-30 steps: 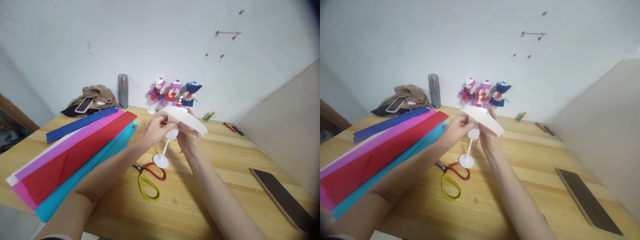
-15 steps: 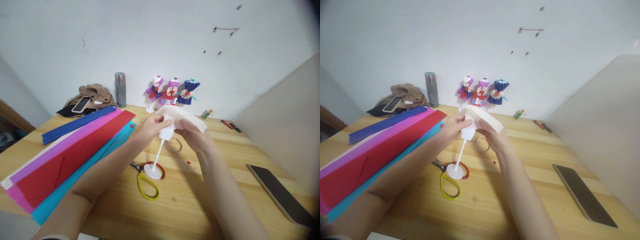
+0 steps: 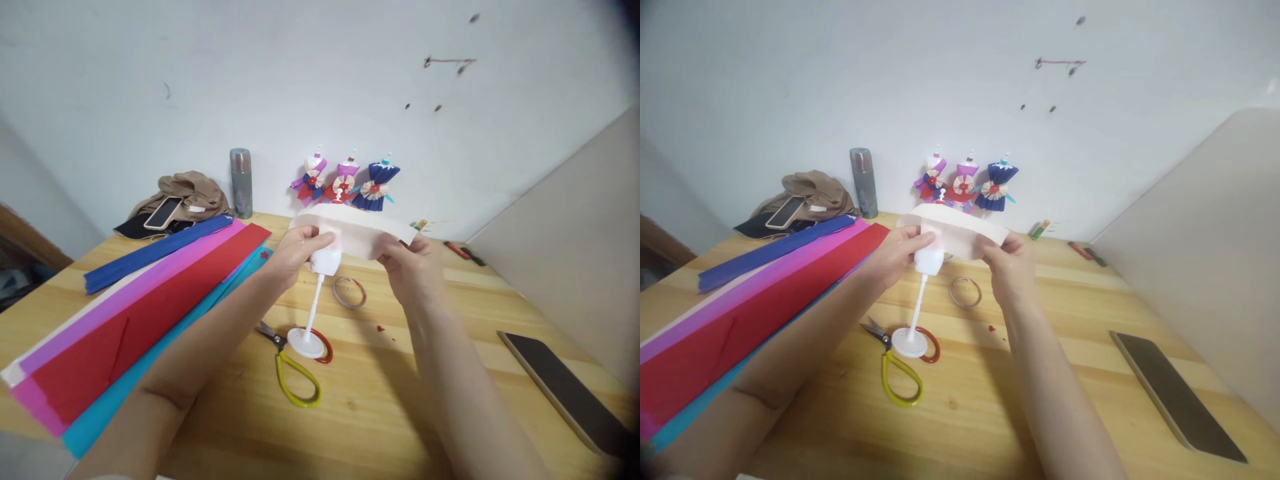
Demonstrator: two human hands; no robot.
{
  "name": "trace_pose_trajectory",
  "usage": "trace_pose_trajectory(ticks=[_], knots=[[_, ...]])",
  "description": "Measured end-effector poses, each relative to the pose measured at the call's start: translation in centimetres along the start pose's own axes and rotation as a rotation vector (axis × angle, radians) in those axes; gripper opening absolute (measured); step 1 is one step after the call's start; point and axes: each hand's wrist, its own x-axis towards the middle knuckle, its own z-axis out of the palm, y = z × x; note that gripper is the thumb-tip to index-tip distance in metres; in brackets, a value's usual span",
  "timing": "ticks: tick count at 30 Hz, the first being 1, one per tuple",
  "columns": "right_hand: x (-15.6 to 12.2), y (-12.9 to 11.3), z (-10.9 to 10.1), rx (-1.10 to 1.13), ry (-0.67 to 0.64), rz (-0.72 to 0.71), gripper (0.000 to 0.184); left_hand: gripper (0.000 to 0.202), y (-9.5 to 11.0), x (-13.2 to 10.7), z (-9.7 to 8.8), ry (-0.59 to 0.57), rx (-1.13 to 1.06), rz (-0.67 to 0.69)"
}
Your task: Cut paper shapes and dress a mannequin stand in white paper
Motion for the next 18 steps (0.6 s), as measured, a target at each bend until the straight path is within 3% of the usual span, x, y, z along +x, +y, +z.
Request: trace_pose_trajectory(ticks=[7,13,18], knots=[[0.3,0.5,0.0,-0.033,0.066,-0.027,0.015,0.031,0.1,0.2,-0.2,-0.059,-0.044,-0.055],[0.3,0.7,0.3,-0.055,0.129,-0.072,0.015,0.040,0.4,0.0,-0.1,-0.166,-0.102,-0.096],[0.0,-0.3,0.4,-0.077,0.143,-0.154,0.018,0.041,-0.1,0.3,-0.2,-0.125,-0.076,-0.070]])
